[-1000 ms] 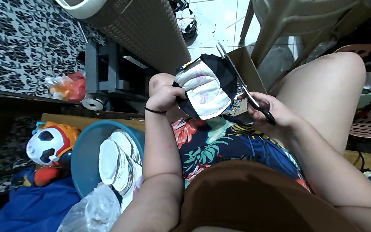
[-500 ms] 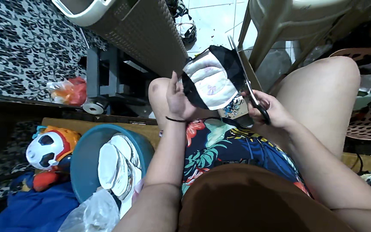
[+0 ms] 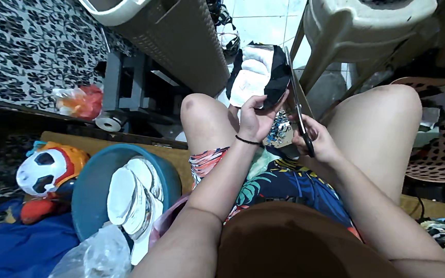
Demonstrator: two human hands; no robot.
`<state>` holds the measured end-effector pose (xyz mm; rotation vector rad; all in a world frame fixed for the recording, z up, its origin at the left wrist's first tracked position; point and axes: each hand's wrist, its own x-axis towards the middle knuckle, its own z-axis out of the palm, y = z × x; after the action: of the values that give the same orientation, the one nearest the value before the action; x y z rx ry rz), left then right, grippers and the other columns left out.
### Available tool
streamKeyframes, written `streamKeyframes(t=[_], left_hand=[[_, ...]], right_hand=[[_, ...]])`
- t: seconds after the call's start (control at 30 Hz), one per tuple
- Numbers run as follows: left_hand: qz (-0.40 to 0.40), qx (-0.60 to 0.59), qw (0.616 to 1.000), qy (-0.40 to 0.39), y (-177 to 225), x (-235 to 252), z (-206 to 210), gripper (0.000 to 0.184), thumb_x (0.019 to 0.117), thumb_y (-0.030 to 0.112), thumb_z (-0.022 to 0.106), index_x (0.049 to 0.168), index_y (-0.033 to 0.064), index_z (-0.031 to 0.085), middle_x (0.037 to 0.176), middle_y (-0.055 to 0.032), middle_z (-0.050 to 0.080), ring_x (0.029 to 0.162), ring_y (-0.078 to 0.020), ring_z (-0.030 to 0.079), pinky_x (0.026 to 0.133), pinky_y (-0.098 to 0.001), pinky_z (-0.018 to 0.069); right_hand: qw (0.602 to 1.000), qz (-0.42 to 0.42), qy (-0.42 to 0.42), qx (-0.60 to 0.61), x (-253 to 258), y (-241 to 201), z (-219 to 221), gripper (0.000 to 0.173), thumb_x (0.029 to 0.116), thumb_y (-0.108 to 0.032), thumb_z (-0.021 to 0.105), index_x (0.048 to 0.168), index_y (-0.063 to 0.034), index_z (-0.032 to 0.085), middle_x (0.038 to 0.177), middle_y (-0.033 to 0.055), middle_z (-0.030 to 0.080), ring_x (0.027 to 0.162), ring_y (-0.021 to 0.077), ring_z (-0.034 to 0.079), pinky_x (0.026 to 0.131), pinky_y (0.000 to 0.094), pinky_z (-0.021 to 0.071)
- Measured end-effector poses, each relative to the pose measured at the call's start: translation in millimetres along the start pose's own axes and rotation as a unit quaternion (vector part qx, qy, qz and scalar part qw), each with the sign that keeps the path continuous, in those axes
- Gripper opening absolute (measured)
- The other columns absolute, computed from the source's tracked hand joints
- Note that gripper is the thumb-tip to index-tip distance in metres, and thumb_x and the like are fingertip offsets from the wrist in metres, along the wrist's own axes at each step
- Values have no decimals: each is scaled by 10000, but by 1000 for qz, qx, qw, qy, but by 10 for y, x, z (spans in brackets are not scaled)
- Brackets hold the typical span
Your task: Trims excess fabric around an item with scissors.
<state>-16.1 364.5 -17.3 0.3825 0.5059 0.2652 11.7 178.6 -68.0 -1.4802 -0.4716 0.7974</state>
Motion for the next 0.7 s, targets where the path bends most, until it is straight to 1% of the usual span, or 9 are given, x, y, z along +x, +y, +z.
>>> streamKeyframes(t=[0.07,0.1,0.13,0.2,0.27,0.3,0.43,0.57,0.7], left_hand=[[26,27,999,6,-30,-13,90,271,992,-20,403,1237,-17,519,1194,-197,649,1094,-295,685,992,-407,559],[39,37,999,2,-55,-26,121,271,1000,-43,411,1253,-21,505,1187,-195,648,1088,-296,685,992,-417,559],[54,46,997,-4,-83,-40,139,282,1009,-56,411,1281,-34,481,1203,-208,642,1098,-312,683,996,-437,560],[88,75,993,-18,-144,-66,130,296,1024,-70,396,1316,-47,444,1235,-221,626,1122,-331,675,1005,-466,558],[122,119,985,-31,-197,-87,70,283,1036,-60,396,1313,-47,449,1220,-197,626,1117,-303,673,1007,-464,558],[137,147,979,-26,-221,-97,43,258,1039,-49,410,1290,-45,468,1188,-178,639,1090,-277,682,996,-449,566],[172,214,961,-28,-285,-128,-64,209,1039,-23,424,1234,-38,499,1130,-127,648,1069,-216,682,998,-420,565],[178,197,963,-44,-347,-140,-113,224,1035,-44,397,1240,-41,489,1146,-146,656,1082,-253,695,1008,-453,570],[183,221,958,-31,-397,-161,-139,204,1016,-38,441,1210,-32,505,1104,-115,654,1055,-215,688,1002,-445,566]], right_hand=[[1000,-7,11,16,9,17,8,606,879,-197,702,1434,-117,471,730,-49,544,502,27,481,473,190,454],[1000,-8,10,27,14,27,6,615,887,-229,703,1443,-121,464,740,-52,547,509,29,484,479,195,458],[999,-7,4,44,22,42,5,636,888,-298,714,1447,-134,456,745,-59,548,515,29,492,485,198,468],[996,-2,-18,92,34,77,14,772,847,-515,756,1459,-159,449,756,-64,553,540,40,516,521,212,500],[991,-15,-48,125,43,126,30,940,794,-696,742,1484,-146,419,805,-43,581,605,75,575,600,254,562],[989,-21,-58,134,46,143,41,986,782,-735,722,1496,-134,406,835,-27,599,645,98,608,644,280,587],[991,-31,-48,123,60,139,105,1010,772,-743,724,1494,-116,398,848,-27,604,664,98,624,667,275,593],[998,-12,-16,63,80,94,110,1005,758,-753,722,1469,-114,412,834,-44,584,647,76,609,631,249,580],[999,5,-2,40,81,82,108,981,751,-758,720,1434,-108,448,825,-33,593,639,77,604,603,237,562]])
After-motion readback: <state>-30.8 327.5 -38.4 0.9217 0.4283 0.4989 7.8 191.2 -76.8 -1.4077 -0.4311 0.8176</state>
